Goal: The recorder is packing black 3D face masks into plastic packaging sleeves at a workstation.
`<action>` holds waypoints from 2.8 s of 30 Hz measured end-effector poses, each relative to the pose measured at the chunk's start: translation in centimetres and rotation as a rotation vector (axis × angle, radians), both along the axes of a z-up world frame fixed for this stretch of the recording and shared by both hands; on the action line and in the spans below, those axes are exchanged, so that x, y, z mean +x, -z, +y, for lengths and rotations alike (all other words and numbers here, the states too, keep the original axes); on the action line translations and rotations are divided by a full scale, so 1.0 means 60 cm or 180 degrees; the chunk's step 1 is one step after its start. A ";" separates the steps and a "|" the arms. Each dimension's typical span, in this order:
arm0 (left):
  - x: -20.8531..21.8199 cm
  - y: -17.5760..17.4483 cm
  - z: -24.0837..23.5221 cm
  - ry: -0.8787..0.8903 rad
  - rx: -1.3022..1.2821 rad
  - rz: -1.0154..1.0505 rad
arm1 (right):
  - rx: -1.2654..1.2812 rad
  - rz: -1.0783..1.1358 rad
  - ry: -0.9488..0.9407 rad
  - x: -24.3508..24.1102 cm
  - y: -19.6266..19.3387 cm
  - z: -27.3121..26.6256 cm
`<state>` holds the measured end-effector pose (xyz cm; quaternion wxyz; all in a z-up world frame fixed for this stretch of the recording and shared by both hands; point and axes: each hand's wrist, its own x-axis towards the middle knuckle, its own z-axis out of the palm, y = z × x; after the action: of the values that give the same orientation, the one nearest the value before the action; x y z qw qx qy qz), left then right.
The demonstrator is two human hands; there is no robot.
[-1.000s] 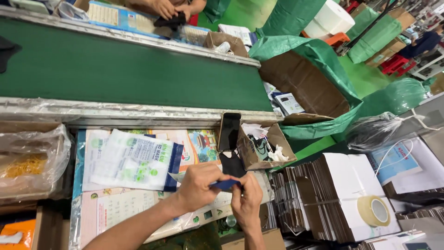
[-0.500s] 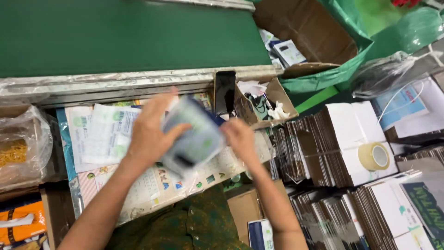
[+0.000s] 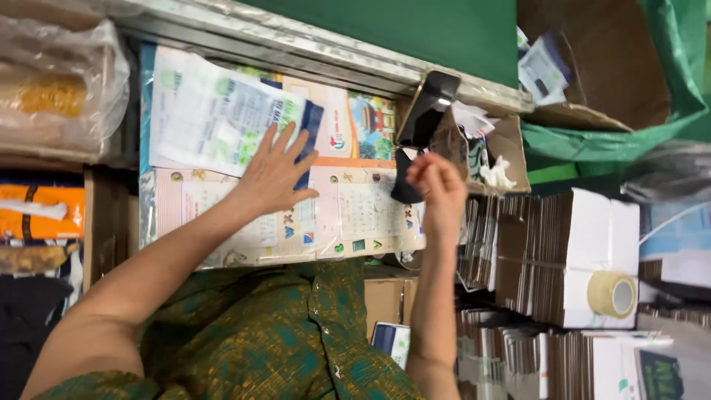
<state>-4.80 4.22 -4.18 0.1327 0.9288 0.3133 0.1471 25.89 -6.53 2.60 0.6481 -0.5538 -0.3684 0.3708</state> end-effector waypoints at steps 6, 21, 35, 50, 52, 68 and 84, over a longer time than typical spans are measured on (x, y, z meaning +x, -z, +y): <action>-0.047 -0.010 0.030 -0.0772 0.0374 -0.0322 | -0.0351 0.0027 -0.0306 -0.080 0.087 0.008; -0.053 -0.101 0.148 -0.0952 0.0549 -0.1530 | -0.0460 -0.1514 -0.0526 -0.167 0.146 0.061; -0.272 0.039 0.726 -0.2817 0.1058 0.0211 | -0.0542 -0.1855 -0.0293 -0.159 0.147 0.062; 0.008 -0.188 0.224 0.0160 -0.2161 -0.2892 | 0.0703 -0.1480 -0.0705 -0.096 -0.154 0.165; 0.045 -0.175 0.170 0.0342 -0.2245 -0.2933 | 0.0323 -0.1393 -0.1031 -0.083 -0.162 0.177; 0.057 0.047 -0.007 0.0131 -0.3571 -0.3515 | 0.0634 -0.0920 0.0935 -0.111 -0.096 0.016; 0.057 -0.072 -0.027 0.0308 -0.1867 -0.2792 | 0.0908 -0.3134 -0.0285 -0.079 0.042 0.003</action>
<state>-1.36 2.61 0.14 0.5122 0.7172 0.2131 0.4217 21.13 -6.33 0.06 0.4505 -0.5525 -0.7001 0.0395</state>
